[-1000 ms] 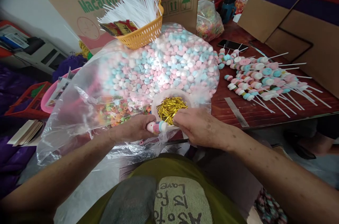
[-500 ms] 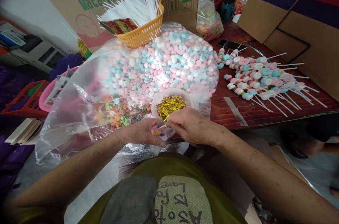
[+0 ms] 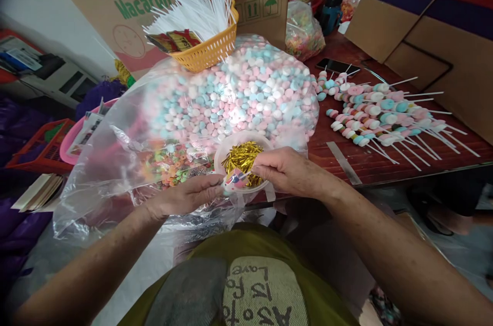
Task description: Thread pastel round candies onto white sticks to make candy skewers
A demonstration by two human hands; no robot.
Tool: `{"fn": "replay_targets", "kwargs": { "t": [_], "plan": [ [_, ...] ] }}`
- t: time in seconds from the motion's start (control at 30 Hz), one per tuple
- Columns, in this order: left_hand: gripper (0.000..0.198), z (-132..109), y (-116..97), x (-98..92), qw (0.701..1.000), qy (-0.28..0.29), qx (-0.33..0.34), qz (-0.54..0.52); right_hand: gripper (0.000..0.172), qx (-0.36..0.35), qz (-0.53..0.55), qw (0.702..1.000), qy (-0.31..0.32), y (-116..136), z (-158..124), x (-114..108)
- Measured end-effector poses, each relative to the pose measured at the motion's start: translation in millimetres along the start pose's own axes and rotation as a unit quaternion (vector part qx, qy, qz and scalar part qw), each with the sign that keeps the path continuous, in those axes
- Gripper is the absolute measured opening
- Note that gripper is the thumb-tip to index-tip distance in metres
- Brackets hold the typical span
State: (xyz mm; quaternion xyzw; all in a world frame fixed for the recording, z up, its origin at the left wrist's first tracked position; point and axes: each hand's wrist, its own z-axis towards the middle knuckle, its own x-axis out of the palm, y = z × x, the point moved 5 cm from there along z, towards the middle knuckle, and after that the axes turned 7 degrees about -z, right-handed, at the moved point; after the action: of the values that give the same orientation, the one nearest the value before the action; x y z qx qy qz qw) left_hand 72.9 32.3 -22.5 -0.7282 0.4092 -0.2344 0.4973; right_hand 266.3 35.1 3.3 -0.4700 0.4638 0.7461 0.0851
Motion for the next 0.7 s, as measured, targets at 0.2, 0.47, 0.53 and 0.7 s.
{"fn": "replay_targets", "kwargs": {
  "t": [0.2, 0.47, 0.53, 0.7],
  "plan": [
    [0.039, 13.5, 3.0, 17.8, 0.995, -0.077, -0.024, -0.049, 0.033, -0.008, -0.043, 0.999, -0.017, 9.6, 15.8, 9.2],
    [0.037, 8.6, 4.0, 17.3, 0.948, -0.299, 0.088, 0.064, 0.028, 0.109, 0.187, 0.972, -0.096, 0.4, 8.1, 32.9],
    [0.033, 4.9, 2.2, 17.1, 0.920, -0.356, 0.103, 0.129, 0.028, 0.142, 0.243, 0.955, -0.088, 1.1, 5.2, 51.4],
    [0.018, 2.9, 7.0, 16.7, 0.897, -0.406, 0.093, 0.146, 0.026, 0.184, 0.325, 0.917, -0.142, 10.9, 9.0, 83.2]
  ]
}}
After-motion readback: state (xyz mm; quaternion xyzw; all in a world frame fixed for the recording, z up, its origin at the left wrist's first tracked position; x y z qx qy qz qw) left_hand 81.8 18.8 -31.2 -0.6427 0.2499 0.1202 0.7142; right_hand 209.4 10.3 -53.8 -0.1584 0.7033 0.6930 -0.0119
